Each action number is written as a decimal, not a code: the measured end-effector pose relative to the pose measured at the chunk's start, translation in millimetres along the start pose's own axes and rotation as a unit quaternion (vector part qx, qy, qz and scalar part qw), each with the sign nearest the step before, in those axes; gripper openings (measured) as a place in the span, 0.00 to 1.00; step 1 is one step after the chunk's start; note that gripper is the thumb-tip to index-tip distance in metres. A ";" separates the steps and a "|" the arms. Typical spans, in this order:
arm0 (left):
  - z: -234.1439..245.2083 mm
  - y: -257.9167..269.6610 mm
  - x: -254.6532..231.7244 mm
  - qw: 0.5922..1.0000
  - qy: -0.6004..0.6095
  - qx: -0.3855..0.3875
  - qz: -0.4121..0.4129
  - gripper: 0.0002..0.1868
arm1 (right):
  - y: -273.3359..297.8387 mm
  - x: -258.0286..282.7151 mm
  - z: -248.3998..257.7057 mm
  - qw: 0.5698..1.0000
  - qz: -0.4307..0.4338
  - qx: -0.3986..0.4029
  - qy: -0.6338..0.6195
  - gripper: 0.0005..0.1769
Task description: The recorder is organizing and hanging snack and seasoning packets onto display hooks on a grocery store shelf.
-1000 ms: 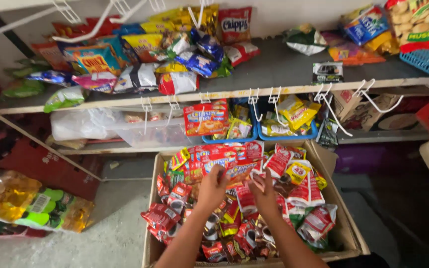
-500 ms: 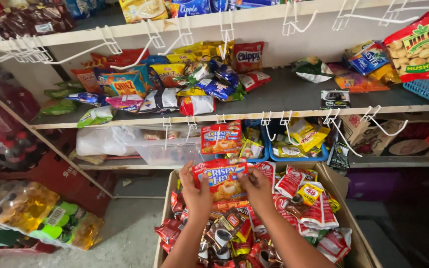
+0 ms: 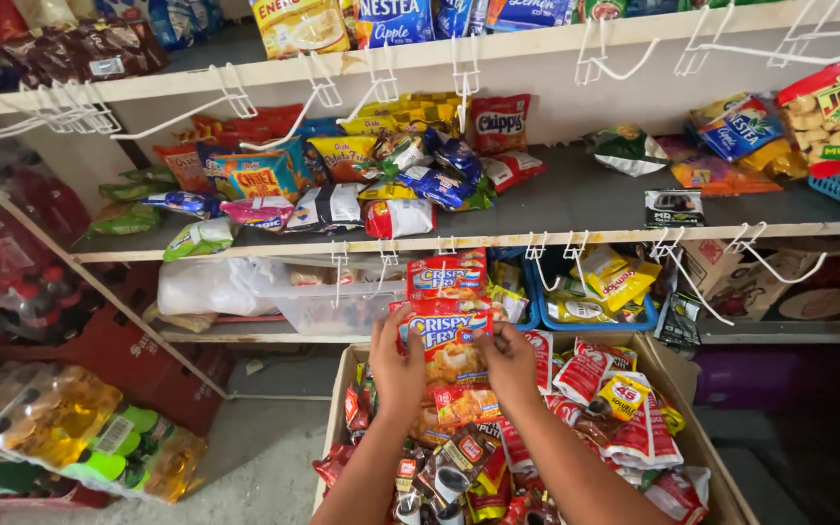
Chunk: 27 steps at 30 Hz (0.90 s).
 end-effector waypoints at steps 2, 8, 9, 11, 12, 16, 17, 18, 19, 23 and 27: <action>-3.1 -3.3 6.0 1.000 0.002 0.006 0.014 0.18 | -2.5 -2.1 0.5 1.000 -0.001 0.000 0.007 0.07; -13.1 -1.4 23.8 0.997 0.029 0.019 0.074 0.20 | -8.4 -15.5 6.8 1.000 -0.017 0.001 0.007 0.07; -14.5 -1.6 22.2 0.999 0.025 0.012 0.044 0.20 | -10.7 -18.8 10.1 1.000 -0.024 -0.003 0.012 0.07; -19.3 -1.7 29.4 0.999 0.025 0.016 0.044 0.22 | -15.1 -24.2 13.7 0.999 -0.023 -0.009 0.032 0.07; -22.1 -2.5 32.9 0.999 0.025 0.018 0.043 0.23 | -17.8 -26.3 15.9 0.998 -0.020 -0.015 0.051 0.07; -31.0 4.6 45.8 0.998 -0.011 0.033 0.047 0.27 | -9.7 -1.9 10.0 0.978 -0.011 -0.045 0.205 0.14; -32.8 6.6 50.2 0.997 0.013 0.029 0.066 0.28 | -8.4 -2.6 10.8 0.982 0.048 -0.034 0.179 0.15; -34.5 8.5 54.4 0.996 0.035 0.024 0.084 0.28 | -6.3 -3.0 11.8 0.982 0.106 -0.023 0.153 0.16; -39.5 11.4 68.1 0.995 0.035 0.026 0.084 0.28 | -4.5 5.2 11.2 0.982 0.105 -0.024 0.153 0.16; -55.1 23.0 95.8 0.999 -0.004 0.033 0.027 0.25 | 10.1 34.2 -3.4 0.859 0.241 0.001 0.451 0.13; -70.2 12.3 102.2 0.995 -0.053 0.077 0.043 0.27 | -2.6 25.4 2.3 0.873 0.151 0.055 0.461 0.30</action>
Point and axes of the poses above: each hand's wrist, its own y-axis away from the middle knuckle, its own z-axis out of the back of the hand, x = y × z, the point moved 7 cm from there along -y, towards the middle knuckle, and after that the axes turned 11 degrees about x, right-handed, at the moved point
